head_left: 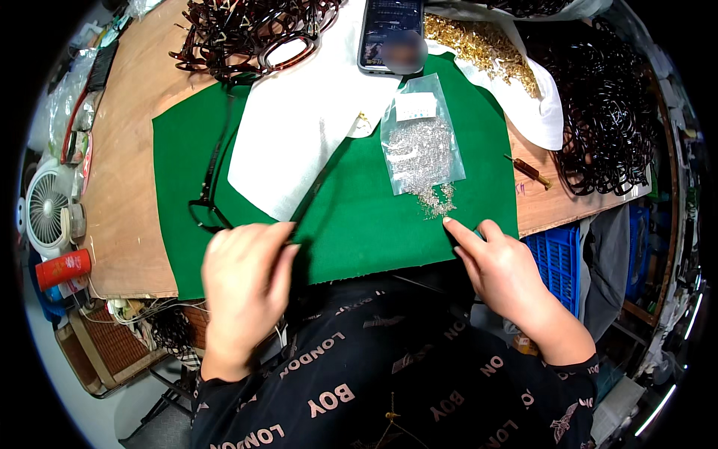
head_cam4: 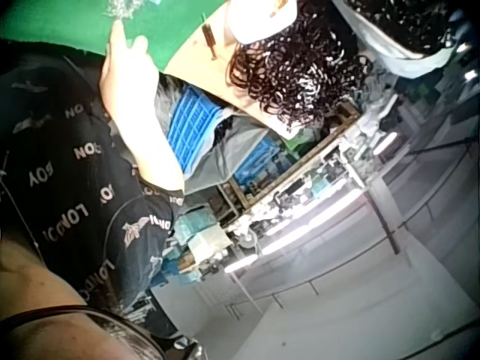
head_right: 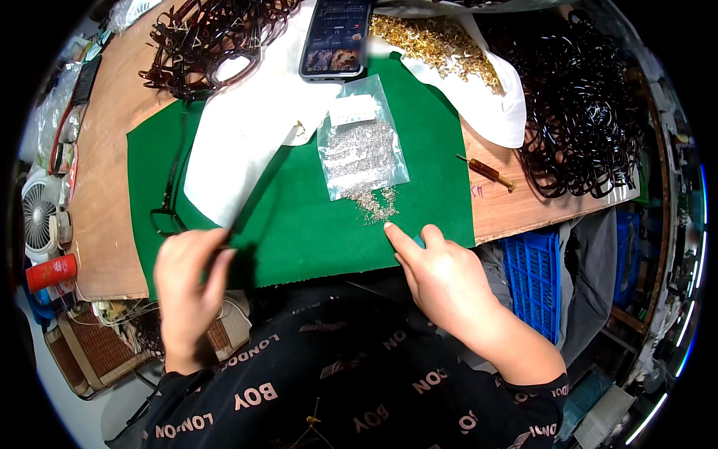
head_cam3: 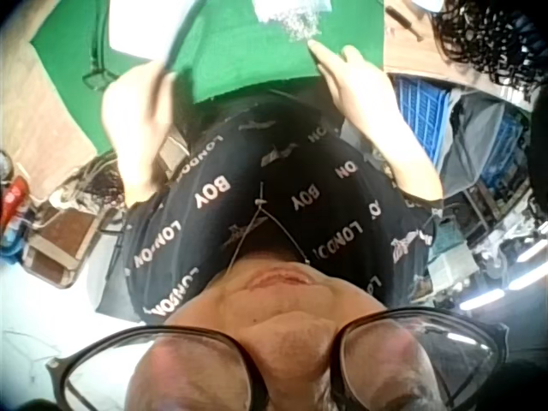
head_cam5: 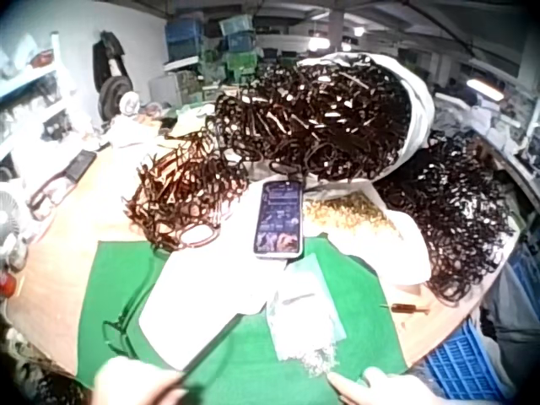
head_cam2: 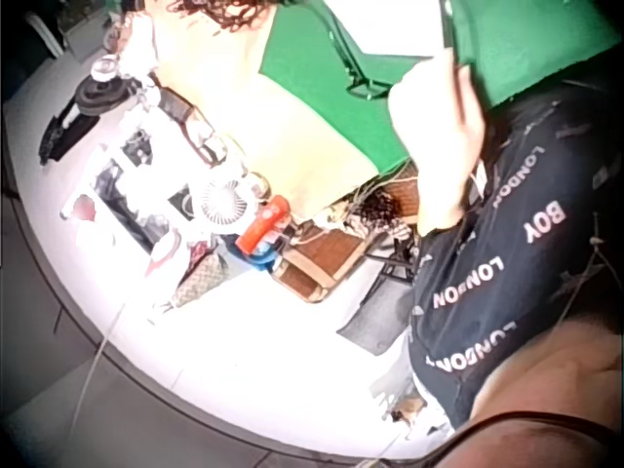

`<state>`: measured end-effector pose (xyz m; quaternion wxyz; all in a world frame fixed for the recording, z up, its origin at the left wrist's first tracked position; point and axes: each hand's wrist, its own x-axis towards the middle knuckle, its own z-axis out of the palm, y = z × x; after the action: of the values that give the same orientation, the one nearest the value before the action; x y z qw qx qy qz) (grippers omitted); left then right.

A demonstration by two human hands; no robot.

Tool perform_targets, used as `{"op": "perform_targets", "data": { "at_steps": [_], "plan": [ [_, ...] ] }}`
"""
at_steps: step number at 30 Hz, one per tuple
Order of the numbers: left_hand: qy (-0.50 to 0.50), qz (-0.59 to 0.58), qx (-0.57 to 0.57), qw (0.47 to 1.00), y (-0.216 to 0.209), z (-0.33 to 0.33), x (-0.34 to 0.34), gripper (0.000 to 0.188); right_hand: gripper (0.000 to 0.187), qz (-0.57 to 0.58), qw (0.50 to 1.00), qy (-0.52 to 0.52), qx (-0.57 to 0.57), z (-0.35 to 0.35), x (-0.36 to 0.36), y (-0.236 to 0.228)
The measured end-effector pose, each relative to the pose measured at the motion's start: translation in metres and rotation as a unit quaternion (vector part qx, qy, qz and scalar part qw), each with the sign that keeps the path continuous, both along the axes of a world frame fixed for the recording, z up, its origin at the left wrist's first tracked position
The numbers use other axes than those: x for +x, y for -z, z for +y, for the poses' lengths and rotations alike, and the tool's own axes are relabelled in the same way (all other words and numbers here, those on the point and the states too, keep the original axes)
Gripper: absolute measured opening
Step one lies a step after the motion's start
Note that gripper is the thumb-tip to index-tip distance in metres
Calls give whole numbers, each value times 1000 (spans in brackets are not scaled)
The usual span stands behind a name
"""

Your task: The person assembles eyeglasses by hand at a cluttered workbench. They pick up frames and temples, use a screwdriver to tighten screws, and place completed units aside. The process is repeated for multiple pairs.

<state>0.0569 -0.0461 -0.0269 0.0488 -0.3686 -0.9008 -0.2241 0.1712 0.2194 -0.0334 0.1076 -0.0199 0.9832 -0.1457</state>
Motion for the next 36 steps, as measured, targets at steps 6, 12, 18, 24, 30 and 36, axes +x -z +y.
{"op": "perform_targets", "data": {
  "at_steps": [6,12,18,24,30,36],
  "plan": [
    [38,-93,534,840,-22,-58,-3,20,34,15,1000,2,-24,-1,-3,-2],
    [213,-589,660,415,29,-3,-6,19,32,22,999,16,-31,-1,0,3],
    [120,-791,576,168,87,55,31,29,31,-353,639,223,-646,-20,-24,-18],
    [87,-799,557,209,82,55,30,30,32,-384,550,233,-705,-34,-34,-11],
    [68,-799,551,231,80,55,31,30,32,-389,583,231,-675,-37,-39,-14],
    [64,-803,546,231,81,56,30,30,30,-366,613,211,-668,-36,-39,-11]
  ]
}}
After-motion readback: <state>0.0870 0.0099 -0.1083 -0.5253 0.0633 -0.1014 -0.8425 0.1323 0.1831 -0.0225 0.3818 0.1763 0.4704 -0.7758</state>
